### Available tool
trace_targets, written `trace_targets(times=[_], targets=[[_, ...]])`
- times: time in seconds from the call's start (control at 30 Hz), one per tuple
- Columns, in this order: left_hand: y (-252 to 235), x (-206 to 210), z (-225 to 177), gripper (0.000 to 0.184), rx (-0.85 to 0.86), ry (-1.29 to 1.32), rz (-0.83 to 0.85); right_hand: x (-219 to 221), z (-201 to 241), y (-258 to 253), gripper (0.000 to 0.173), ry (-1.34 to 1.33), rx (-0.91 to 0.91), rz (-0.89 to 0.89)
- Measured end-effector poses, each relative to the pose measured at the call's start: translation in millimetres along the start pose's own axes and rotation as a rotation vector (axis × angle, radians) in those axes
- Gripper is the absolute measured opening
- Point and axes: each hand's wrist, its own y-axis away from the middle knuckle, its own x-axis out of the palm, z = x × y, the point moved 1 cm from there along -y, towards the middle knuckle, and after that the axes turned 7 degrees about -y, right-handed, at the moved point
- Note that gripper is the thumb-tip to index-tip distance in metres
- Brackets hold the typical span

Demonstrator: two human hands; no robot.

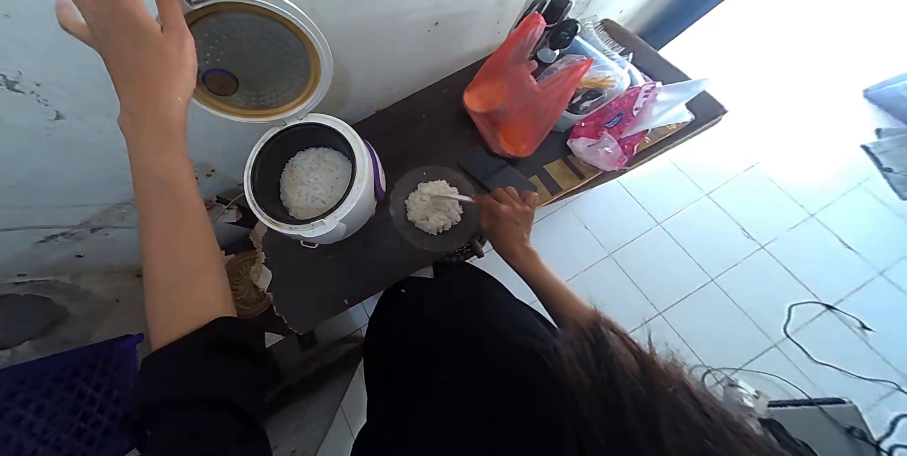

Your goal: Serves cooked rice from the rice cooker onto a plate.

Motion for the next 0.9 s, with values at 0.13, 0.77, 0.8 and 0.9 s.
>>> trace_targets(times=[0.13, 0.77, 0.8, 0.9], targets=[[-14.6, 11.0, 2.7, 0.055, 0.017, 0.008, 0.089, 2.4, -10.3, 9.2, 0.020, -0.010, 0.030, 0.070], [74.0, -8.0, 1.0, 0.038, 0.115, 0.138, -0.051, 21.4, 21.0, -20.4, 0.018, -0.066, -0.036, 0.123], [84.3, -6.4, 0.5, 0.036, 0.123, 0.143, -0.095, 21.5, 24.2, -24.4, 0.018, -0.064, -0.055, 0.088], [115.7, -3.1, -0.9, 0.033, 0.127, 0.162, -0.126, 15.1, 23.5, -30.8, 0.020, -0.040, -0.095, -0.010]])
